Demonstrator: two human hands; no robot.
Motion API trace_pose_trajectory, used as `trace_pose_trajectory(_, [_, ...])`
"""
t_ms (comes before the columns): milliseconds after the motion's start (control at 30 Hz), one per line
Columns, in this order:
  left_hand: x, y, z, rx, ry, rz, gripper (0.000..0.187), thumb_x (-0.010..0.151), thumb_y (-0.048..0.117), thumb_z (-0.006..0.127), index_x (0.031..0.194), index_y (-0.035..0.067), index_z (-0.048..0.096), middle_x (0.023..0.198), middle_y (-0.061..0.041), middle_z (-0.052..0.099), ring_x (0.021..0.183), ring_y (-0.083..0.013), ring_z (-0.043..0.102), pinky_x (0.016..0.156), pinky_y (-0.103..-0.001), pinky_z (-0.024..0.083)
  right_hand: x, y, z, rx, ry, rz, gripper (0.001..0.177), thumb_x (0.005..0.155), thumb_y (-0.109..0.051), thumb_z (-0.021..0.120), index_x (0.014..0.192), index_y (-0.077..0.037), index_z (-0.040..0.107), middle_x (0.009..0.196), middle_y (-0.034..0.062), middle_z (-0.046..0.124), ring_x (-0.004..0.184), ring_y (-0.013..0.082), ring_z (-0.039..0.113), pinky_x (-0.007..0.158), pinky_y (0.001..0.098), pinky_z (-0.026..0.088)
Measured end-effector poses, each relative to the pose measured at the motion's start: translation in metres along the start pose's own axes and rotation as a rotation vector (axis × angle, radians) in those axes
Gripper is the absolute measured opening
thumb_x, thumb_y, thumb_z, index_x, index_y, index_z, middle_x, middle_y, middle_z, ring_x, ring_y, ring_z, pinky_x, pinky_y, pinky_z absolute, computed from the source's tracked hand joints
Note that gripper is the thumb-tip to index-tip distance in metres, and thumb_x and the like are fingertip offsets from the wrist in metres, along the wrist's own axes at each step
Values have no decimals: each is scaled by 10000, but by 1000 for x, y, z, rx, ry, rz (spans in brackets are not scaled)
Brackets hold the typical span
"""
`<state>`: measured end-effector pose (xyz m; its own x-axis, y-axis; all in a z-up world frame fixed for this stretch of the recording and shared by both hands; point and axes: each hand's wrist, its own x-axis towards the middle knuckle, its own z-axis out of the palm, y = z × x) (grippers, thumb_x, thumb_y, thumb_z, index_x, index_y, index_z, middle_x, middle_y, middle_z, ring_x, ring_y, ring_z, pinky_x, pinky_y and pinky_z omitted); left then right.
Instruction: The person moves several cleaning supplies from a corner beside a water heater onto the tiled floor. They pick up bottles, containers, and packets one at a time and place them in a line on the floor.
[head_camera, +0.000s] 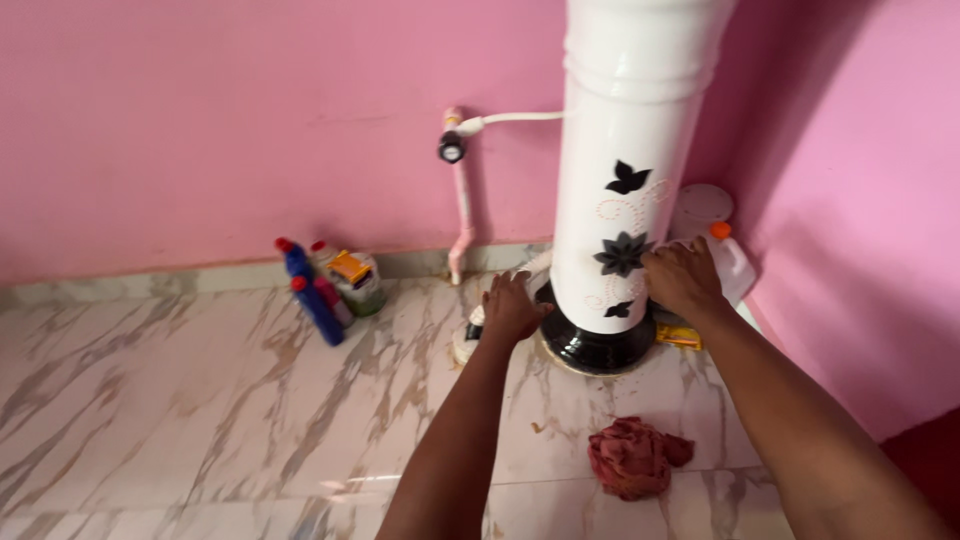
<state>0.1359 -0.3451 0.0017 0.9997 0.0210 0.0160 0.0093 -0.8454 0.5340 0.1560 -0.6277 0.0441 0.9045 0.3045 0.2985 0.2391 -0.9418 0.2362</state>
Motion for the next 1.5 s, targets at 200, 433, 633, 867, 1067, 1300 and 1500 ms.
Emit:
trace_pose_trajectory(200, [25, 19, 45, 5, -50, 54, 820, 838, 437, 800, 1525, 179, 433, 1605, -170, 364, 1543, -350, 236, 1231, -558, 233, 10, 50, 12, -132, -36, 68, 172, 953, -270, 612, 989, -180, 754, 959, 13, 768, 1008, 173, 704, 1096, 418, 388])
trace_pose_trajectory(433, [40, 40, 99, -71, 21, 207, 749, 801, 407, 825, 1451, 170, 538, 1545, -188, 461, 1480, -371, 355, 1207, -524, 303, -20, 97, 38, -72, -9, 142, 176, 877, -280, 639, 944, -154, 741, 908, 21, 758, 940, 204, 708, 899, 428, 425])
trace_pose_trajectory(633, [48, 63, 144, -91, 16, 287, 700, 774, 373, 839, 1386, 130, 601, 1453, -210, 549, 1366, -357, 510, 1129, -472, 414, -46, 134, 63, -69, -196, 257, 159, 916, -278, 624, 943, -162, 730, 916, 20, 764, 943, 199, 718, 907, 427, 432])
trace_pose_trajectory(867, [55, 89, 156, -169, 33, 406, 620, 753, 270, 837, 1318, 108, 640, 1341, -188, 643, 1282, -369, 570, 1093, -469, 444, -29, 154, 94, -77, -215, 231, 180, 925, -284, 613, 1006, -178, 734, 953, 12, 763, 949, 193, 721, 911, 436, 435])
trace_pose_trajectory(1067, [59, 102, 172, -233, -50, 347, 605, 775, 278, 825, 1322, 102, 635, 1293, -195, 669, 1171, -381, 642, 981, -466, 520, -23, 141, 163, -89, -202, 99, 138, 880, -229, 626, 957, -184, 732, 936, -3, 751, 977, 182, 698, 921, 427, 437])
trace_pose_trajectory(1300, [65, 93, 222, -259, -214, 373, 620, 798, 292, 827, 1344, 82, 622, 1179, -213, 712, 1083, -384, 690, 940, -465, 551, -47, 124, 262, -148, -336, 31, 121, 856, -151, 603, 899, -198, 707, 908, -22, 723, 982, 172, 675, 1002, 423, 424])
trace_pose_trajectory(1500, [68, 72, 263, -339, -263, 340, 635, 782, 265, 841, 1340, 63, 616, 1181, -196, 719, 1062, -376, 704, 912, -451, 563, -67, 118, 331, -39, -524, 94, 236, 926, -170, 561, 1118, -177, 698, 1161, -12, 703, 1202, 176, 590, 1061, 440, 415])
